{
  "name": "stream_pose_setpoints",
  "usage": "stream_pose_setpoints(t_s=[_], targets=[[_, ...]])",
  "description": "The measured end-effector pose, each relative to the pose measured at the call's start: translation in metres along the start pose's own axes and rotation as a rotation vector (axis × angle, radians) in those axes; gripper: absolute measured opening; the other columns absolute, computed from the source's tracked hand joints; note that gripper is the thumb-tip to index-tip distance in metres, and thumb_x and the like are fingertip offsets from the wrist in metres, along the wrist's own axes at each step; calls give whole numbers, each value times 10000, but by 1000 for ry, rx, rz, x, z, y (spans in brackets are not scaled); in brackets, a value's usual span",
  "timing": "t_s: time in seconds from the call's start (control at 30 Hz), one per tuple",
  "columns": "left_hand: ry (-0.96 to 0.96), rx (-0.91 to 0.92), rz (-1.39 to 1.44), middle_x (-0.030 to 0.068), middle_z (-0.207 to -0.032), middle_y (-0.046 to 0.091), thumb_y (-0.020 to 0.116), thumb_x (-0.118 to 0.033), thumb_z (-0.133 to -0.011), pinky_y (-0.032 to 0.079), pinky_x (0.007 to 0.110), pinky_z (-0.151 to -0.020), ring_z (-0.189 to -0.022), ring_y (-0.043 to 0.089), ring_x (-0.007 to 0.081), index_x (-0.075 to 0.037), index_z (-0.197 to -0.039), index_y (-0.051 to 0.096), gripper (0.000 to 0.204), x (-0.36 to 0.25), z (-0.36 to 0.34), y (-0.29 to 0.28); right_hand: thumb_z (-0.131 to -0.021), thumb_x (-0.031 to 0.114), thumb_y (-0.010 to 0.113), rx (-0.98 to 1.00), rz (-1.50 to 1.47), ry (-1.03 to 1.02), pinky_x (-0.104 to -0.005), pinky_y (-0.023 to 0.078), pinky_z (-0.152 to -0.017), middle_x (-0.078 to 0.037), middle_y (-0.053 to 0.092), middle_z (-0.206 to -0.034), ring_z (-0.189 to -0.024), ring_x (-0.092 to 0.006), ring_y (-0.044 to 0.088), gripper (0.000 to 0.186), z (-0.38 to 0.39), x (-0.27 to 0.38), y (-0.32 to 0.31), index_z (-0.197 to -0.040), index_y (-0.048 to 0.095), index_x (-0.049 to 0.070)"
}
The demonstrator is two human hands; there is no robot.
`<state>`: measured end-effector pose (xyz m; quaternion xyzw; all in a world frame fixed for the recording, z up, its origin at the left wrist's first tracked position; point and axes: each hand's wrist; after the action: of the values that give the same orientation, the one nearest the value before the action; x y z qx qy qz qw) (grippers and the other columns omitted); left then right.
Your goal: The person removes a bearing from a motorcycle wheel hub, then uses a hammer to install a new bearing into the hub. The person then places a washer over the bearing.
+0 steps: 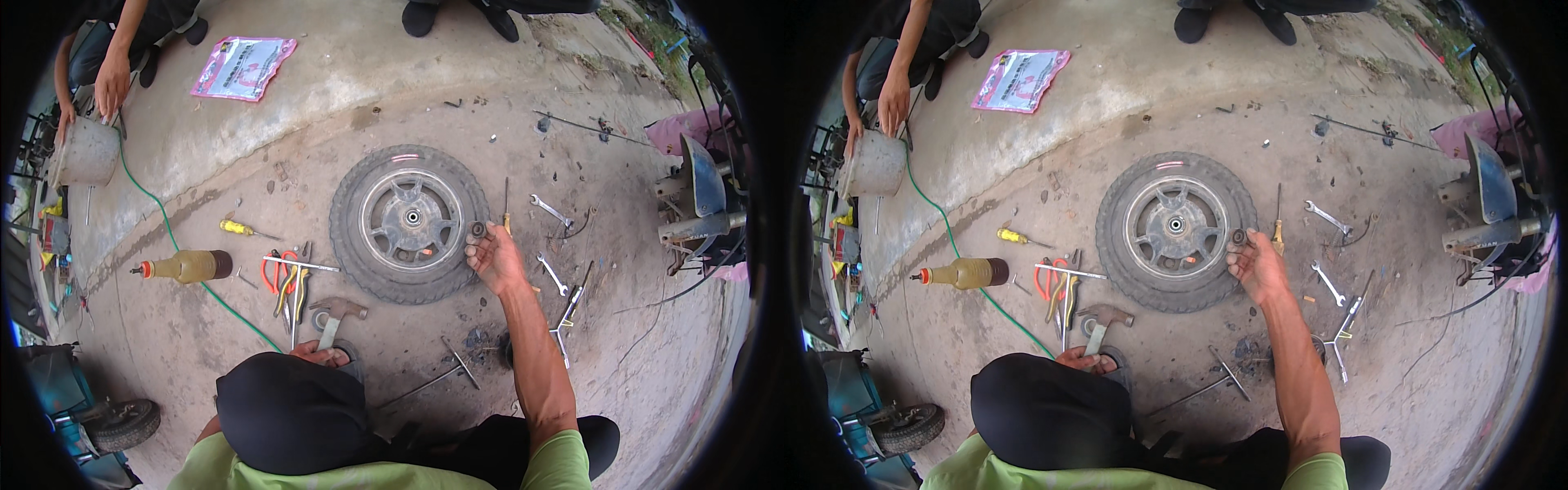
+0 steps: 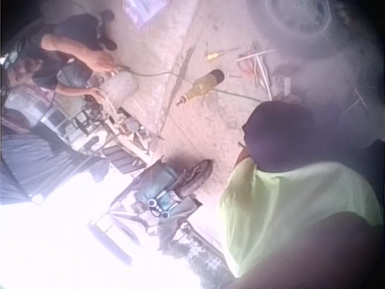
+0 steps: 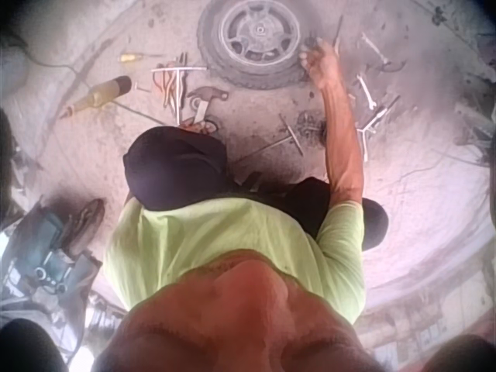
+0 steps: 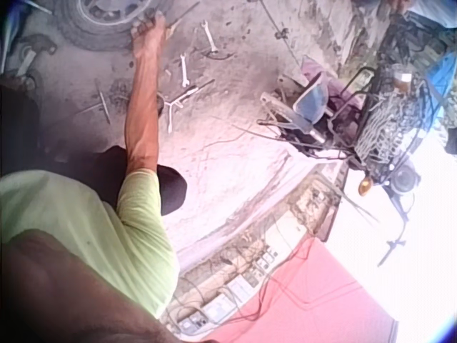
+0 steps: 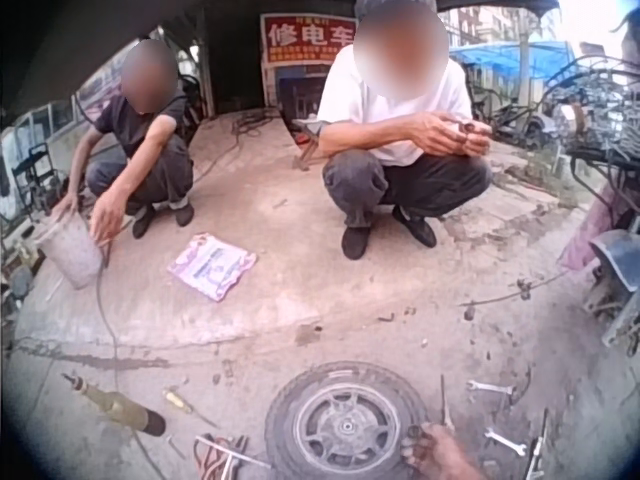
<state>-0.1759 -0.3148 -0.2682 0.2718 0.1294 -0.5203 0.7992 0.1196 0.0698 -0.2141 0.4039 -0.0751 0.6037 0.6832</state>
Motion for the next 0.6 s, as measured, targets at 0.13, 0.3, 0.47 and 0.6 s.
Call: stream_pose_setpoints(t_s=[0.13,0.3,0.47,0.6], targets=[[-69,-99,-50,82,-1048,751,675,-211,-1011,541,307,-801,-897,680,146,13,-1198,710,294,-6,4,16,-1001,380,604,136,-54,53,-296,456,-637,-54,685,-902,-751,-176,615,292,1,2,16,-1030,662,95],[-87,-130,-71,83,-1037,751,683,-216,-1007,546,314,-807,-886,679,151,10,-1192,713,294,-6,4,18,-990,315,641,160,116,26,-279,395,-571,-25,624,-840,-672,-145,562,230,-1,-5,34,-1006,650,86],[-79,-133,-93,81,-1023,755,685,-222,-1001,547,317,-804,-875,682,151,12,-1188,716,301,-3,0,19,-987,269,656,64,291,43,-267,340,-513,16,539,-752,-583,-101,480,192,5,-3,33,-985,634,78],[-93,-150,-233,83,-1012,760,688,-228,-995,550,337,-807,-880,692,166,26,-1196,710,325,-9,-1,22,-984,274,666,-130,282,-21,-261,313,-486,29,518,-713,-546,-90,449,192,1,2,10,-968,617,88]])
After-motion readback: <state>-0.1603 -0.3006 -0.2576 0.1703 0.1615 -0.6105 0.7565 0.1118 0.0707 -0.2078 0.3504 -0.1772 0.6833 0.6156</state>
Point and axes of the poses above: each hand's wrist, its own z-axis away from the middle knuckle, its own y-axis out of the palm, x = y × z
